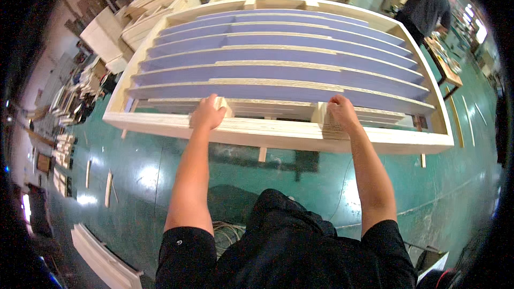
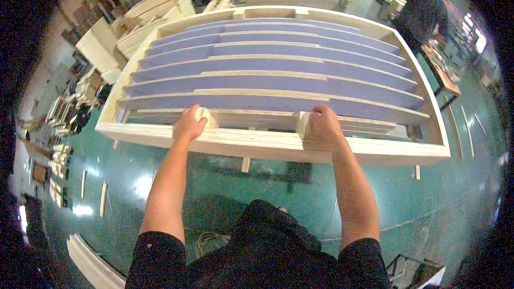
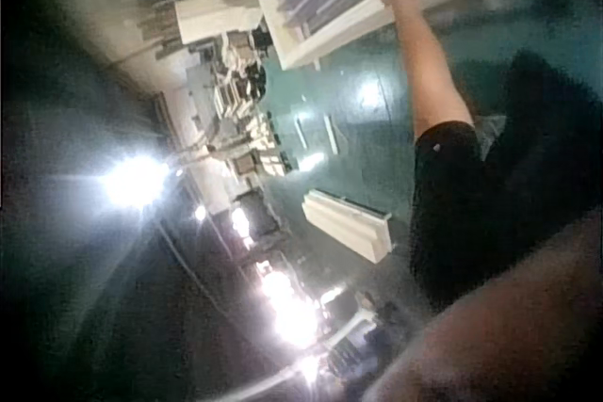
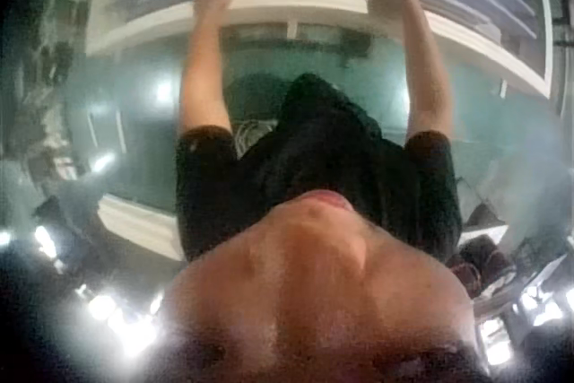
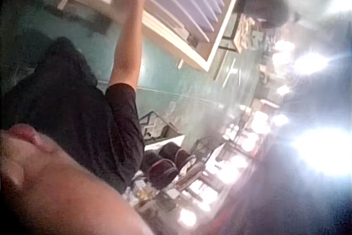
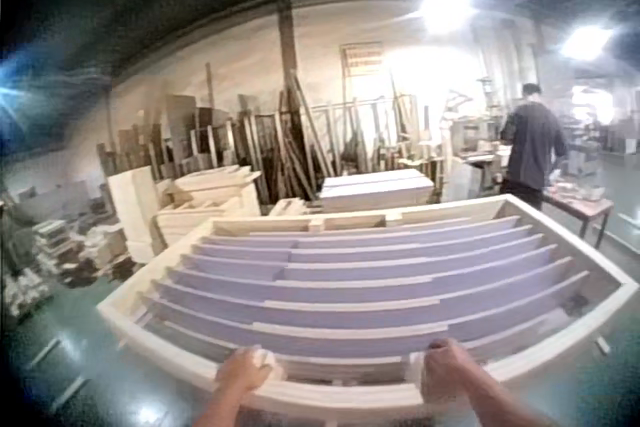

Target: The person assembles a large wooden frame structure in a workshop. They position long wooden planks onto a base, secure them using a pneumatic nail gun, and then place small wooden blocks as spacers between the planks. The person works on the frame from a standing position, occasionally moving around the structure to access different sides.

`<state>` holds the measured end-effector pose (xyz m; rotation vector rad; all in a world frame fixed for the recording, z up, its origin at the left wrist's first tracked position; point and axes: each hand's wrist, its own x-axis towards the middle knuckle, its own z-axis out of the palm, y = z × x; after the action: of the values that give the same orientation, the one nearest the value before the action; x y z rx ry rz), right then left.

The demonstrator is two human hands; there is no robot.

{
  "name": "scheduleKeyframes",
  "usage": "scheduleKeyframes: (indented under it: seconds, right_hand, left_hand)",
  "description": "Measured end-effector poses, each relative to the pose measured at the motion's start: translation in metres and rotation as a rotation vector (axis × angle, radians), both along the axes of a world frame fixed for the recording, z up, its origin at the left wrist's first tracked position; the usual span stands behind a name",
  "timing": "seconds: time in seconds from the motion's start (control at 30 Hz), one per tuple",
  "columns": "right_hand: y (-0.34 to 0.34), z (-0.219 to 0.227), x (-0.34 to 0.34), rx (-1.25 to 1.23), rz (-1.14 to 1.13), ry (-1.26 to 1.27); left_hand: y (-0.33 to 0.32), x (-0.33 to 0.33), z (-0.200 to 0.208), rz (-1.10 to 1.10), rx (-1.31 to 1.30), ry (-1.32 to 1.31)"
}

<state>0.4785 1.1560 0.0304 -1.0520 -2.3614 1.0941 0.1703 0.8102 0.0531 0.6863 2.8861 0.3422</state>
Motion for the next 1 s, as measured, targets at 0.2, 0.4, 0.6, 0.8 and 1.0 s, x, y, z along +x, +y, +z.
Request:
scheduleKeyframes:
  seconds: [0.2, 0.4, 0.6, 0.8, 1.0]
  right_hand:
    - [0.011, -0.025, -0.005, 0.012, -0.072, -0.008]
    - [-0.013, -0.015, -0.013, 0.279, -0.156, -0.002]
    - [-0.013, -0.019, -0.004, 0.362, -0.200, 0.103]
    - [-0.015, -0.026, -0.002, 0.469, -0.254, 0.233]
    - [-0.013, -0.026, 0.000, 0.407, -0.256, 0.267]
  left_hand:
    - [0.003, 0.000, -0.005, -0.047, -0.001, 0.069]
    - [0.003, 0.003, 0.001, -0.032, 0.016, 0.074]
    - [0.000, -0.004, -0.009, -0.057, 0.025, 0.104]
    - [0.001, -0.003, -0.007, -0.044, -0.004, 0.071]
    - [0.001, -0.006, -0.009, -0.031, -0.005, 0.067]
